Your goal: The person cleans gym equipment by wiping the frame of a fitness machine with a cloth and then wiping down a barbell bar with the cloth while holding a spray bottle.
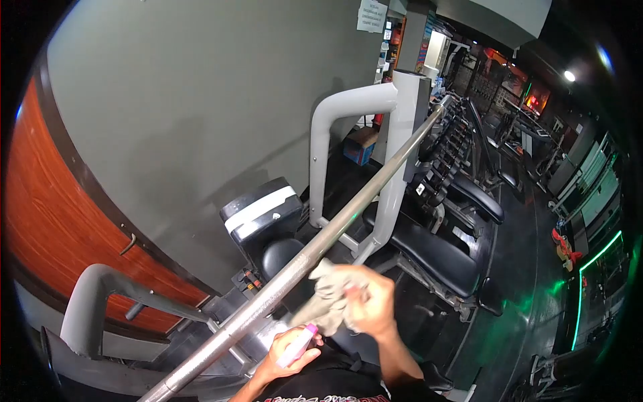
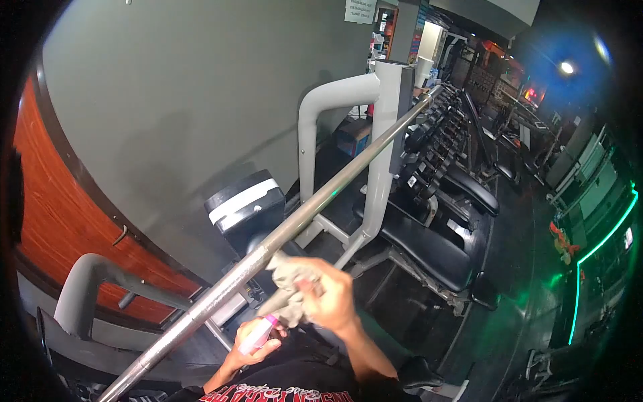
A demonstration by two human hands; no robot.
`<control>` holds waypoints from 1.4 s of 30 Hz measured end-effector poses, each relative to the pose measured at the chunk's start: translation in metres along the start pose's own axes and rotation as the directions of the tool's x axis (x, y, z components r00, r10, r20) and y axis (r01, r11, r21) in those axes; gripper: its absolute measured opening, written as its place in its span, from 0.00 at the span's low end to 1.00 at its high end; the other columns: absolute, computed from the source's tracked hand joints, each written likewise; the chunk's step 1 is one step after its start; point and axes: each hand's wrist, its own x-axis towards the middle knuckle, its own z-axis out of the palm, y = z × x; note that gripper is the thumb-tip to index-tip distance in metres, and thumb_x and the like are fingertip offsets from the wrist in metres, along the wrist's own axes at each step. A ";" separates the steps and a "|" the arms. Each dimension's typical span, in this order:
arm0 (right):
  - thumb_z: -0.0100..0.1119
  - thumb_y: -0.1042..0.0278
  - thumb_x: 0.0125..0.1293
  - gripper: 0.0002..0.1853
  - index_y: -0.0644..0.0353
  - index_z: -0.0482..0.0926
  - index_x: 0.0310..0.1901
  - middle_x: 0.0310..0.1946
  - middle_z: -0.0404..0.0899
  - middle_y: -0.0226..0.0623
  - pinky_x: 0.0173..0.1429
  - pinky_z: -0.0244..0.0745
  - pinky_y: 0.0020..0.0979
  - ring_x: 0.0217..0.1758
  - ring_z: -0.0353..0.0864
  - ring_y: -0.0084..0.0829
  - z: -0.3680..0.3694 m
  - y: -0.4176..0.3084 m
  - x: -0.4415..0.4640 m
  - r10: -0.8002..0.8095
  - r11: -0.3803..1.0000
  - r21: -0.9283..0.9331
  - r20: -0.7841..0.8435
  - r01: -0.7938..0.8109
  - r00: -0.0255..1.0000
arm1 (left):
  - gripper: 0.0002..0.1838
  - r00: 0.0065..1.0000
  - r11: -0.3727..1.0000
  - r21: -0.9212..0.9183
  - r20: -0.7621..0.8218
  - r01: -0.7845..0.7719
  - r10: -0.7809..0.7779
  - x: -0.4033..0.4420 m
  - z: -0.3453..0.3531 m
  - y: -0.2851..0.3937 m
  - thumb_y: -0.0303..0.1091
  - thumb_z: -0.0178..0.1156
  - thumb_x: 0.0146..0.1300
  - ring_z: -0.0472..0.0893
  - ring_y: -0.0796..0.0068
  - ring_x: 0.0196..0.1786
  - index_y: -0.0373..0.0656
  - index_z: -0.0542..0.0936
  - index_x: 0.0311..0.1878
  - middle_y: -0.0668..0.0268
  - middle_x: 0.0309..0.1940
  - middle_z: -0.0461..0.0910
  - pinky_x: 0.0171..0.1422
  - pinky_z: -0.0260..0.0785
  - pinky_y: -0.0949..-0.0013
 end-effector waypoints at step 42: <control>0.56 0.84 0.53 0.20 0.61 0.78 0.50 0.56 0.74 0.47 0.67 0.63 0.38 0.63 0.69 0.46 0.022 0.029 0.058 -0.446 0.746 -0.634 -0.252 0.202 0.859 | 0.17 0.997 0.997 0.038 -0.015 -0.070 0.070 -0.097 0.008 0.032 0.22 0.66 0.54 0.81 0.70 0.37 0.32 0.75 0.48 0.59 0.37 0.80 0.42 0.74 0.70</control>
